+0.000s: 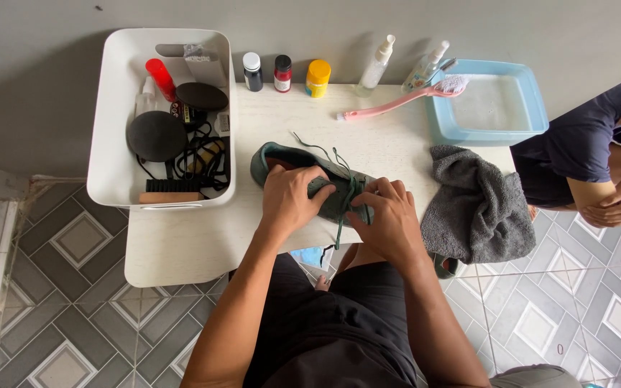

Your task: A person is unlacing a green sneaker, pulling the laces through each eyelet until they are completely removed.

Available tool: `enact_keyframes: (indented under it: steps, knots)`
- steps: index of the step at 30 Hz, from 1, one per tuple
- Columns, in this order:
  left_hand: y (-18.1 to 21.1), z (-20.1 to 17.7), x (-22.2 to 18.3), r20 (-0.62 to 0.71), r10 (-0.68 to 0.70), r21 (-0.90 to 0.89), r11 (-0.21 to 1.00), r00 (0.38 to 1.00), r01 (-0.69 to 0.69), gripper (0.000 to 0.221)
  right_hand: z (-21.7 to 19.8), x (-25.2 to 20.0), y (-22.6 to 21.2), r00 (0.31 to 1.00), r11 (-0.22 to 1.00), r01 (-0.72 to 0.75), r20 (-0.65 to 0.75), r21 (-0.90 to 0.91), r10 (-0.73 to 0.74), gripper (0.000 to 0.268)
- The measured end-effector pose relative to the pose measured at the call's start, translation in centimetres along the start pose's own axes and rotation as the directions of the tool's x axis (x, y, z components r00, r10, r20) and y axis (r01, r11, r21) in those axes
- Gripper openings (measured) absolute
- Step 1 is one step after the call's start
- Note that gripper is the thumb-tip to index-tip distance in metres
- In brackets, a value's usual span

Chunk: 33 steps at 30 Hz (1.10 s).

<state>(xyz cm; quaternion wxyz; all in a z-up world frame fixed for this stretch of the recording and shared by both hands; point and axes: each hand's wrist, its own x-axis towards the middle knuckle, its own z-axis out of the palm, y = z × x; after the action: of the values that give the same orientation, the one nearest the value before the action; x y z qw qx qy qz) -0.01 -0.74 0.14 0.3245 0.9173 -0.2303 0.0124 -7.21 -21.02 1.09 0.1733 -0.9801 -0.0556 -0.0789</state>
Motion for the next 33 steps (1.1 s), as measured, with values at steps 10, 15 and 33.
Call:
enact_keyframes:
  steps: [10,15,33]
  knots:
    - [0.0,0.2,-0.5,0.01,-0.023,0.003,1.0,1.0,0.023,0.018,3.1,0.2,0.7,0.998,0.997,-0.049,-0.037,-0.059,0.047,0.011]
    - [-0.1,0.2,-0.8,0.001,-0.029,0.005,1.0,1.0,0.029,0.021,-2.8,-1.5,-2.2,0.974,0.999,0.047,0.222,0.027,-0.052,0.017]
    - [0.4,-0.3,-0.8,0.031,-0.049,-0.006,0.999,0.998,0.05,0.018,1.7,0.3,-0.6,0.99,0.983,-0.141,-0.006,-0.114,0.141,0.022]
